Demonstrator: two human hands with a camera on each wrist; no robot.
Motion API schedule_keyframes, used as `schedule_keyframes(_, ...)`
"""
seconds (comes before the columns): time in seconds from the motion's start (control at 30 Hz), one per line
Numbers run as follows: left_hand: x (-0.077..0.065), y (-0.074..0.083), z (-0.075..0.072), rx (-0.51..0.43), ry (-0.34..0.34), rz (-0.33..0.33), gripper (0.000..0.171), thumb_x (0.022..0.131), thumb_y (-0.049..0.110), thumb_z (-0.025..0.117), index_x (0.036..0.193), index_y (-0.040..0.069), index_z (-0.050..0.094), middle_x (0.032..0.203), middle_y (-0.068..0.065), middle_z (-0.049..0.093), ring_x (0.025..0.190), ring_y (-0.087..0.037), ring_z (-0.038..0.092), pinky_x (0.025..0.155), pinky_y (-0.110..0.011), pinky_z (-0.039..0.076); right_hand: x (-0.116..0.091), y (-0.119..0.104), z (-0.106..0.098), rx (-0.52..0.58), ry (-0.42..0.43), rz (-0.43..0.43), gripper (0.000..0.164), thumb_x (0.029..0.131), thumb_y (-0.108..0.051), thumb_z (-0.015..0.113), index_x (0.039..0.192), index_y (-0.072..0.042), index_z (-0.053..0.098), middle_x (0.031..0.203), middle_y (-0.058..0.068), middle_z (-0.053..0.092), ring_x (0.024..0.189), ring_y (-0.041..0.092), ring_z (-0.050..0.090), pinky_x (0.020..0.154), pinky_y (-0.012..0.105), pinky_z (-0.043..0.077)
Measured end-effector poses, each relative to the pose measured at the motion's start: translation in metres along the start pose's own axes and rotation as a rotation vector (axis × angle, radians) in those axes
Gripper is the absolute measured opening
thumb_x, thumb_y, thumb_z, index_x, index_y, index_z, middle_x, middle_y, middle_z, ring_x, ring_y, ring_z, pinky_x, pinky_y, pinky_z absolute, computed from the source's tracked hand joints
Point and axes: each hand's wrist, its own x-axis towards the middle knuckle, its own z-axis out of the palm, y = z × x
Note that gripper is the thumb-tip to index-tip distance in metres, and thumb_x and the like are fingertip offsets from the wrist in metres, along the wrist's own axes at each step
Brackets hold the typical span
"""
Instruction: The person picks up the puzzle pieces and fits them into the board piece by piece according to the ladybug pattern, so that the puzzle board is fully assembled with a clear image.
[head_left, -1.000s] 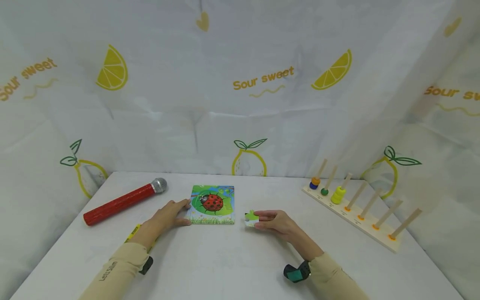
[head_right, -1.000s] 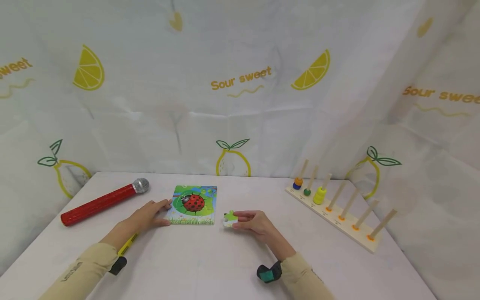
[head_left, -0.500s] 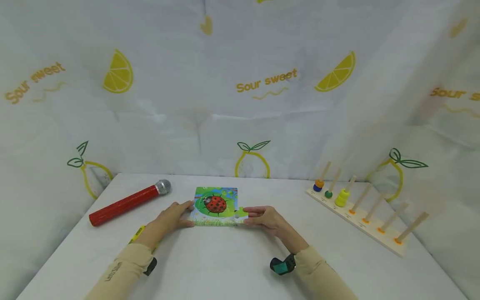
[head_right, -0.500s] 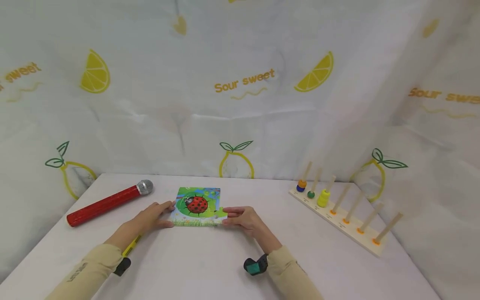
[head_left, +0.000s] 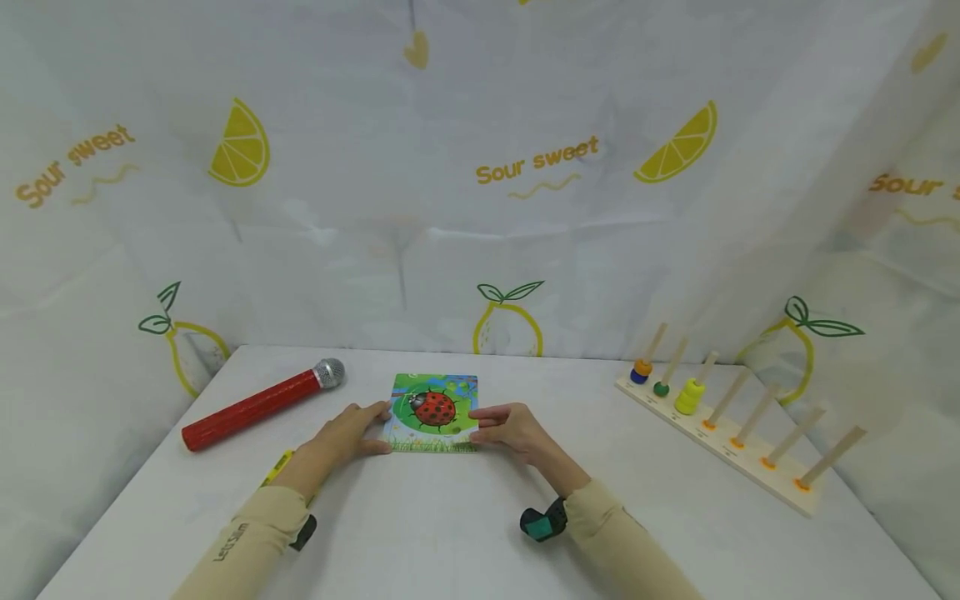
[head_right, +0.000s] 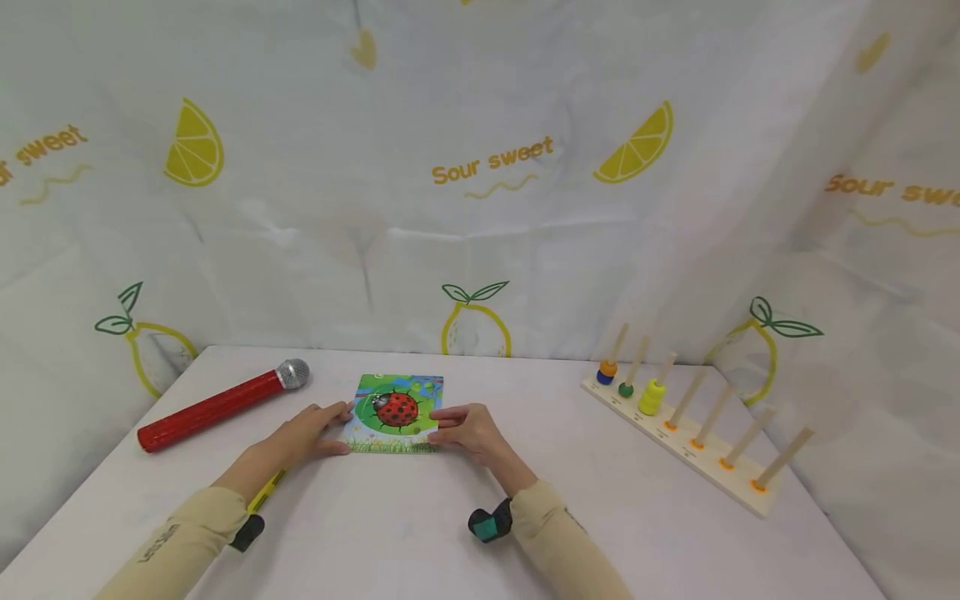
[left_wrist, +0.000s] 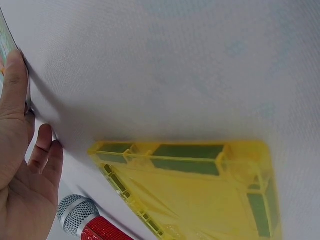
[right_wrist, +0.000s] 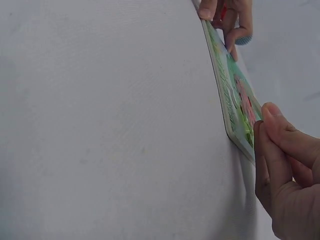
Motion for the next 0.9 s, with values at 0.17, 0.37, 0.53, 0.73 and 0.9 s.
schedule_keyframes(0.17,0.000,-0.001,0.001,0.008,0.002,0.005,0.067,0.082,0.028,0.075,0.139,0.006,0.048,0.131,-0.017,0.054,0.121,-0.042,0.046,0.095,-0.062,0.039,0.004,0.002,0.005,-0.090,0.030,-0.019,0.035,0.076,0.011,0.073,0.111,0.012,0.065,0.088,0.010,0.069,0.074,0.008,0.060,0.070,0.026,0.057)
schedule_keyframes(0.37,0.000,-0.001,0.001,0.014,0.007,0.007,0.067,0.082,0.029,0.075,0.138,0.006,0.048,0.130,-0.017,0.054,0.120,-0.041,0.047,0.095,-0.061,0.040,0.006,0.001,0.011,-0.186,0.050,-0.048,0.034,0.075,0.008,0.076,0.108,0.009,0.068,0.087,0.011,0.069,0.073,0.008,0.059,0.066,0.024,0.056)
schedule_keyframes(0.53,0.000,0.000,0.001,0.009,0.013,0.015,0.066,0.082,0.028,0.074,0.138,0.005,0.049,0.129,-0.017,0.055,0.118,-0.039,0.048,0.094,-0.061,0.041,0.008,-0.002,0.015,-0.213,0.065,-0.070,0.031,0.074,0.010,0.075,0.105,0.011,0.068,0.086,0.015,0.068,0.071,0.009,0.058,0.064,0.023,0.055)
schedule_keyframes(0.73,0.002,0.002,0.000,0.013,0.007,0.018,0.065,0.082,0.030,0.074,0.137,0.005,0.050,0.129,-0.016,0.055,0.119,-0.040,0.048,0.095,-0.061,0.040,0.006,-0.005,0.016,-0.289,0.068,-0.098,0.031,0.074,0.007,0.077,0.104,0.009,0.069,0.086,0.015,0.067,0.074,0.011,0.057,0.064,0.022,0.054)
schedule_keyframes(0.9,0.001,0.000,-0.001,0.021,0.002,0.020,0.065,0.082,0.030,0.074,0.136,0.005,0.050,0.129,-0.015,0.056,0.119,-0.040,0.048,0.095,-0.061,0.040,0.006,-0.004,0.018,-0.397,0.075,-0.144,0.031,0.073,0.001,0.080,0.102,0.005,0.071,0.087,0.011,0.069,0.078,0.013,0.060,0.065,0.022,0.052)
